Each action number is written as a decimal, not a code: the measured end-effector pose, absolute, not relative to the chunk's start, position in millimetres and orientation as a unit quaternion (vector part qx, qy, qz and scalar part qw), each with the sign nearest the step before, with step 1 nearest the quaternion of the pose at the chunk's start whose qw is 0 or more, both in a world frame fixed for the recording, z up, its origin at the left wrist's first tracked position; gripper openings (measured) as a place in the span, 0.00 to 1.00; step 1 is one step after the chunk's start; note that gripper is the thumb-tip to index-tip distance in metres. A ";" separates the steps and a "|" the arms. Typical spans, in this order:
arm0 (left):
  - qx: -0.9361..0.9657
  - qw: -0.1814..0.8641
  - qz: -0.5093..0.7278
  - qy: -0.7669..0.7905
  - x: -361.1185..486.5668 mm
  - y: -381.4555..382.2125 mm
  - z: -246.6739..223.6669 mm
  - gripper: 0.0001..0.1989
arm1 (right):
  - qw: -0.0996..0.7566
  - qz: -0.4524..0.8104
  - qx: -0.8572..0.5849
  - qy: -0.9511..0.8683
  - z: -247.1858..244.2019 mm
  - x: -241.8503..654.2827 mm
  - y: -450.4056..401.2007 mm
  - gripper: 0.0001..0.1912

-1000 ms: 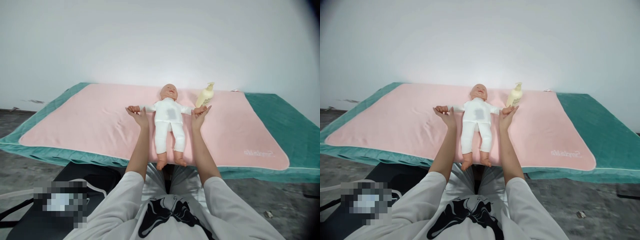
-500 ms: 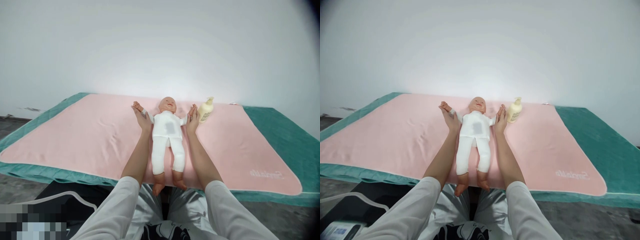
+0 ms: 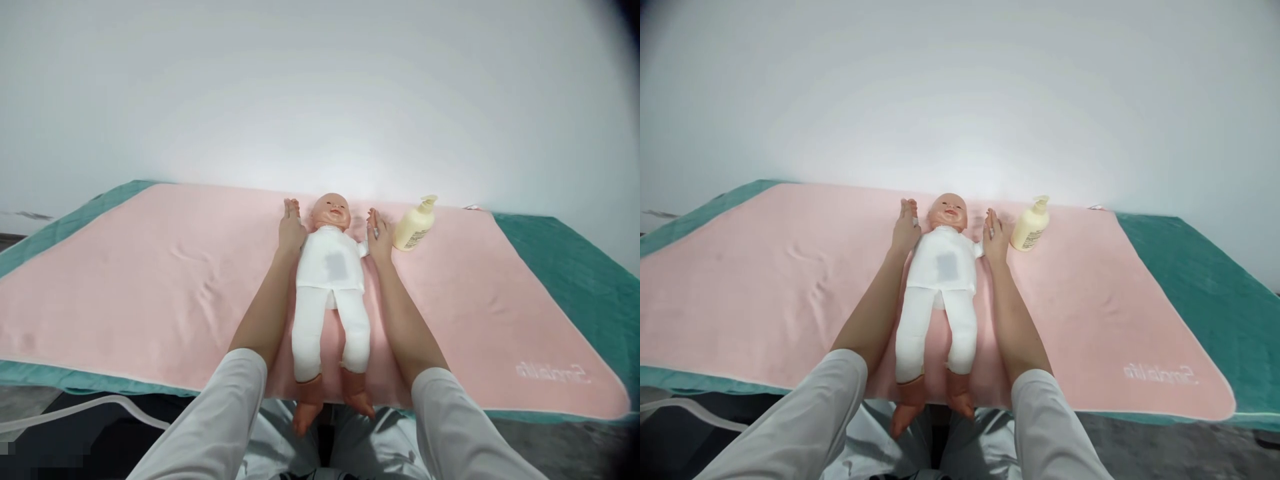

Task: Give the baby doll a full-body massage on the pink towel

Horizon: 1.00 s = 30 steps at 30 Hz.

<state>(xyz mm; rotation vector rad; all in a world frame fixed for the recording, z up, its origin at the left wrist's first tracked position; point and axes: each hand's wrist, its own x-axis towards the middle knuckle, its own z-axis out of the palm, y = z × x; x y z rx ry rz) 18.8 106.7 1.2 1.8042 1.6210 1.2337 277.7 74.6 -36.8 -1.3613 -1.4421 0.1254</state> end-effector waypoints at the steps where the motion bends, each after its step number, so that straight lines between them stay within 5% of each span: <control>1: 0.658 0.200 0.422 0.591 20.2 107.7 2.2 0.41 | 0.540 0.061 -0.581 -0.605 -37.4 278.0 75.2 0.28; 9: 0.676 0.166 0.244 0.675 19.0 112.8 3.5 0.39 | 0.496 0.103 -0.622 -0.597 -38.4 278.0 76.6 0.28; 16: 0.670 0.168 0.218 0.690 17.3 109.4 4.0 0.36 | 0.430 0.137 -0.679 -0.579 -30.6 276.2 75.2 0.27; 24: 0.653 0.173 0.255 0.692 18.6 103.1 4.7 0.34 | 0.435 0.153 -0.675 -0.576 -29.3 276.3 78.0 0.25; 30: 0.602 0.184 0.438 0.642 20.3 99.1 -1.6 0.34 | 0.538 0.123 -0.595 -0.585 -37.0 277.9 78.8 0.27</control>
